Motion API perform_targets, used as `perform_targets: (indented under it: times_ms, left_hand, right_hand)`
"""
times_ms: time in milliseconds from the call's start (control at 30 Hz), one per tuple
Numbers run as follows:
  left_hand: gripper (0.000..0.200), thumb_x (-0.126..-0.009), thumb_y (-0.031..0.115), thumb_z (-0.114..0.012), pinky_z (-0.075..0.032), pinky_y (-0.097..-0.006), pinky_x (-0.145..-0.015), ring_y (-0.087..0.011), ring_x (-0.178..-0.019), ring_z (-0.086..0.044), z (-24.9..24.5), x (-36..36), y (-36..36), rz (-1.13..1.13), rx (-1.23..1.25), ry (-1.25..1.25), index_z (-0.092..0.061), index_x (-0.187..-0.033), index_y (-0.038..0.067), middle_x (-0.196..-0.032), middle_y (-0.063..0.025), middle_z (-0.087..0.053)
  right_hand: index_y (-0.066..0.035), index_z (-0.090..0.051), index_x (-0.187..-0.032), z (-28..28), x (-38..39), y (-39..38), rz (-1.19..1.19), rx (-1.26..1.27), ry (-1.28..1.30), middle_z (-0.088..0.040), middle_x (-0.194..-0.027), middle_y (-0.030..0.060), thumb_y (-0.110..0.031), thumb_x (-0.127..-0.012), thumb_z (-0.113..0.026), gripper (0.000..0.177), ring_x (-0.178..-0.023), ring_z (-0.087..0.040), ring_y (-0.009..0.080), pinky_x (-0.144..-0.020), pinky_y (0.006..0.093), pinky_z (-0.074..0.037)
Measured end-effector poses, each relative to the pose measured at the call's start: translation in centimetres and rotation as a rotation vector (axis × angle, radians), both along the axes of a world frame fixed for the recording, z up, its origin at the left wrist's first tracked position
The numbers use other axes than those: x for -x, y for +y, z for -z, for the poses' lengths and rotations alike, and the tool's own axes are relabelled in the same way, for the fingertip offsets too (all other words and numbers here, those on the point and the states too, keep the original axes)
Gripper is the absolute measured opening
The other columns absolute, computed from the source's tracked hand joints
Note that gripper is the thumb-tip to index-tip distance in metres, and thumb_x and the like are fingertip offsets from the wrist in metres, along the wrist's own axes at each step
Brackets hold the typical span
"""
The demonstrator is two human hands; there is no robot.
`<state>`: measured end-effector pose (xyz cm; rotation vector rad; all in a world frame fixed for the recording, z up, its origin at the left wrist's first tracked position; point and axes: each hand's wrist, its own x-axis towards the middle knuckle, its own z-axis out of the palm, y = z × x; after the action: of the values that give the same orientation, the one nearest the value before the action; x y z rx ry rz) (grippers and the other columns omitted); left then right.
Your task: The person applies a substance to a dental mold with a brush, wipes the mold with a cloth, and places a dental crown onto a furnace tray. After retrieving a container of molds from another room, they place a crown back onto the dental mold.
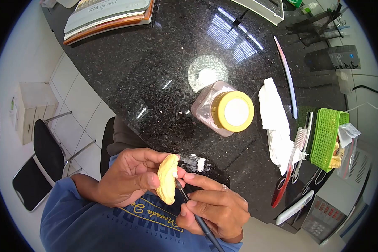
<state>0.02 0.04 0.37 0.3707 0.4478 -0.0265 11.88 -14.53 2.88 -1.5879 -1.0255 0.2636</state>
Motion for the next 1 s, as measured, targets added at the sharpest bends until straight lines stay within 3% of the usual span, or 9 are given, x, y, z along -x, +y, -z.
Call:
perform_targets:
  times_ms: [1000]
  left_hand:
    - [0.04, -0.09, 0.007, -0.06, -0.053, -0.0437, -0.093, -0.0324, -0.111, -0.059, 0.09, 0.01, -0.06, 0.0, -0.016, -0.006, -0.049, -0.127, -0.001, -0.12, -0.0253, -0.057]
  right_hand:
    - [-0.002, -0.057, -0.079, -0.02, -0.14, -0.12, -0.005, 0.006, -0.027, -0.062, -0.068, 0.0099, -0.002, -0.069, -0.078, 0.023, -0.079, -0.07, 0.0346, -0.061, 0.033, -0.061]
